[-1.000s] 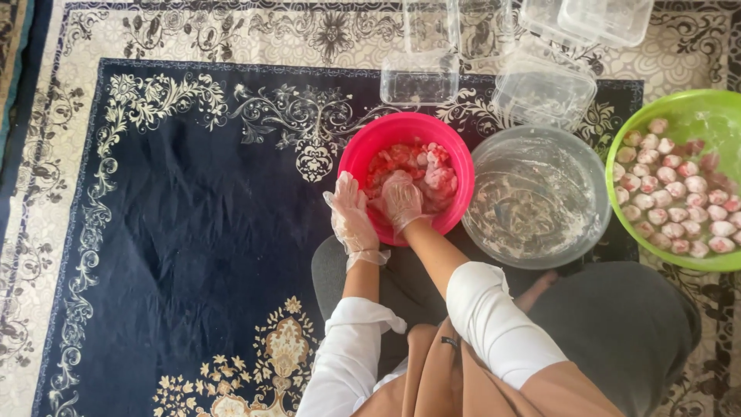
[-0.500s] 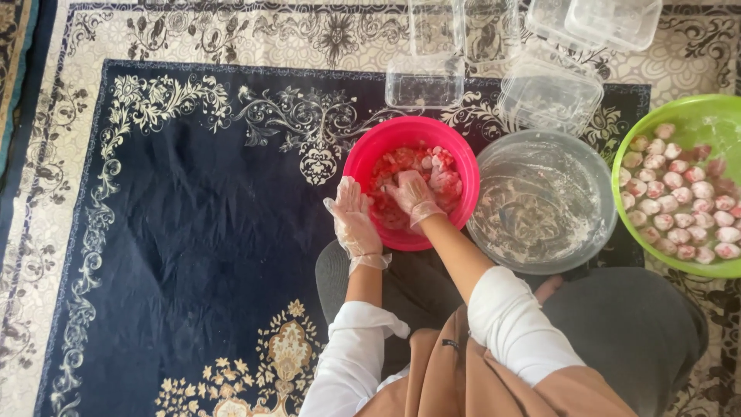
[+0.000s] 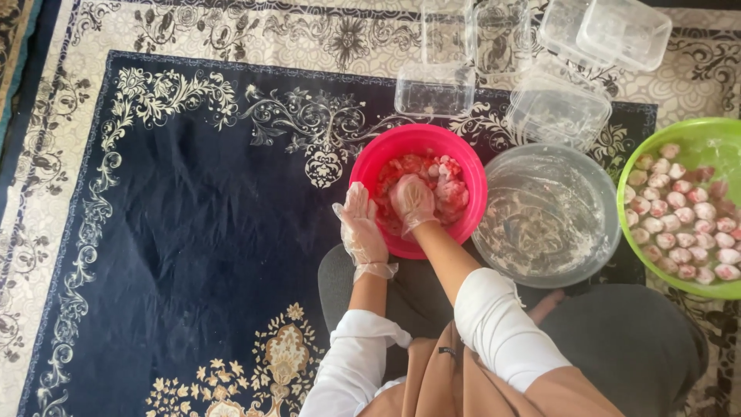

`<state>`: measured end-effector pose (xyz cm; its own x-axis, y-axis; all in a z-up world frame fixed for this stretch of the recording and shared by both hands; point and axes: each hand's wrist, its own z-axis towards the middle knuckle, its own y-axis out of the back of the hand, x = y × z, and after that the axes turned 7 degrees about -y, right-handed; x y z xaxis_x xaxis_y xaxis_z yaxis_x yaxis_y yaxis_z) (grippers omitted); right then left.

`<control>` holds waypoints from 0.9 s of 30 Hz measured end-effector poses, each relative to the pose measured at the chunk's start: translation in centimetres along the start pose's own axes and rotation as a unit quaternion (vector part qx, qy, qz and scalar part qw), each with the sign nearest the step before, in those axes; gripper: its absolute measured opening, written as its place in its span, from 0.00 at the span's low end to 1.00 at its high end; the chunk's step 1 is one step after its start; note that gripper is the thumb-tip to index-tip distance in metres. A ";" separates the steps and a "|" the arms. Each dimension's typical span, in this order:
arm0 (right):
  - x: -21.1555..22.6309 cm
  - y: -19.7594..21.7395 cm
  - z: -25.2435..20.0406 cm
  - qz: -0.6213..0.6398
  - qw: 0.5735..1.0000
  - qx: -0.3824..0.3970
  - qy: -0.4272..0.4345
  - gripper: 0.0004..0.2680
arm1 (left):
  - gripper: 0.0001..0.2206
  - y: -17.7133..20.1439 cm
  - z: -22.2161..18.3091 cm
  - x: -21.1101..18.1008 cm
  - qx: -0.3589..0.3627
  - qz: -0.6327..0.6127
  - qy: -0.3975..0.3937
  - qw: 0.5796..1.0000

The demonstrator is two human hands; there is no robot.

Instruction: A person is hand-rolling meatballs from a meat mixture and placing them into a bowl while sitting on the floor.

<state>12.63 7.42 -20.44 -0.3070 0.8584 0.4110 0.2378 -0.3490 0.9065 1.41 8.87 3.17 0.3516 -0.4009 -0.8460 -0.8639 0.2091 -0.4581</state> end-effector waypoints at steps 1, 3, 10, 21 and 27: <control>-0.2 -0.5 -0.1 -0.097 0.988 -0.075 0.095 0.13 | 0.31 -0.1 -0.1 -0.1 0.000 0.002 0.004 1.000; -0.5 -0.7 0.6 -0.188 0.952 -0.147 0.193 0.13 | 0.31 -0.1 0.0 -0.4 -0.003 0.005 0.004 1.000; -2.7 2.2 3.6 0.003 0.975 0.216 0.042 0.16 | 0.31 -0.1 -0.2 -0.3 0.003 0.010 0.001 1.000; -1.5 11.7 1.8 -0.059 0.940 0.336 -0.011 0.09 | 0.31 -0.1 0.2 -0.4 -0.002 0.000 0.018 1.000; -1.2 11.9 -0.7 0.087 0.958 0.184 0.201 0.07 | 0.29 -0.6 -0.1 -0.2 0.013 0.007 0.006 1.000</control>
<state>15.19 1.96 -10.11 -0.5462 0.5590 0.6238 0.6040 -0.2532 0.7557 1.86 8.70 3.63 0.3355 -0.4095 -0.8484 -0.8589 0.2369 -0.4540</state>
